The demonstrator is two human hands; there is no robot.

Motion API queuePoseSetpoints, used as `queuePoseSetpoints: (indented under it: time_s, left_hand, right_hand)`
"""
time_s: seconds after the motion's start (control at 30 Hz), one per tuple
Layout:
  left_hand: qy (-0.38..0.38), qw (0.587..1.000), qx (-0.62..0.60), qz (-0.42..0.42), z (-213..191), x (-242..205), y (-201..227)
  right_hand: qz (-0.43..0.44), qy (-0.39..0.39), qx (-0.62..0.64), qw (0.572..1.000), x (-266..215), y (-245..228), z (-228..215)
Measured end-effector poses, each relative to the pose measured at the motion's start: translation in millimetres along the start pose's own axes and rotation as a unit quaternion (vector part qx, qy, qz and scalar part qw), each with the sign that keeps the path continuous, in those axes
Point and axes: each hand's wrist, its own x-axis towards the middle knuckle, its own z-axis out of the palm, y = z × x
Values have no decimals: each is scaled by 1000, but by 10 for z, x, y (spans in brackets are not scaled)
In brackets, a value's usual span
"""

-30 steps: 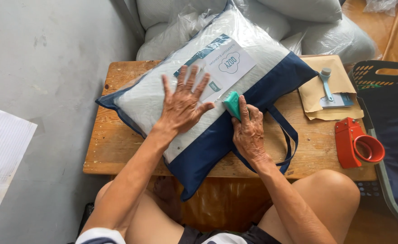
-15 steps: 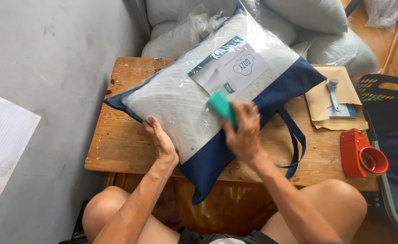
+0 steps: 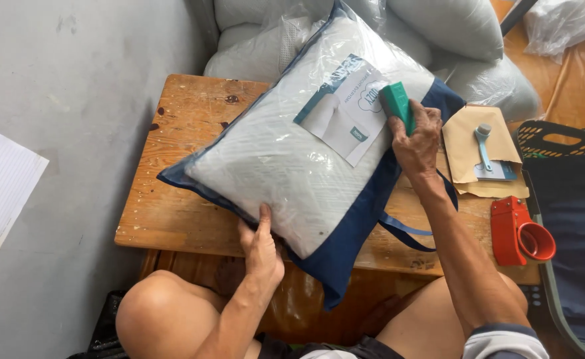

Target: The person uses a green sponge to wipe the surface of a packaged pillow placed on a wooden table. The person repeatedly scrubs the pillow's plastic packaging and edges, occasionally adjusting the pillow's position.

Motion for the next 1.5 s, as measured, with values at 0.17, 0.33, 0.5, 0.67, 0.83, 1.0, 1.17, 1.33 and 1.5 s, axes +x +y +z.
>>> queuePoseSetpoints:
  time_s: [0.17, 0.33, 0.5, 0.67, 0.83, 1.0, 1.17, 1.33, 1.5]
  left_hand:
    - [-10, 998, -42, -53, -126, 186, -107]
    - [3, 1000, -26, -17, -170, 198, -228]
    - [-15, 998, -56, 36, -62, 62, -232]
    - [-45, 995, -59, 64, -34, 46, -226]
    - [-55, 985, -161, -8, -32, 127, -162]
    - [-53, 965, -251, -56, 31, 18, 34]
    - [-49, 979, -198, -20, 79, -18, 30]
    - [-68, 989, -130, 24, -26, 151, -196]
    - [-35, 993, -97, 55, 59, -8, 0]
  right_hand:
    - [-201, -93, 54, 974, -824, -1302, -170]
    - [-354, -192, 61, 913, -1048, -1691, -372]
    - [-167, 17, 27, 986, -4, -710, -13]
    - [16, -73, -26, 997, 492, -242, 176]
    - [-202, -85, 53, 974, -288, -1117, 216]
    - [-366, -236, 9, 900, -1019, -2045, -225]
    - [-363, -229, 34, 903, -437, -1732, -194]
    - [-161, -113, -74, 978, 577, -730, 219]
    - [-200, -92, -86, 972, 257, -1012, 461]
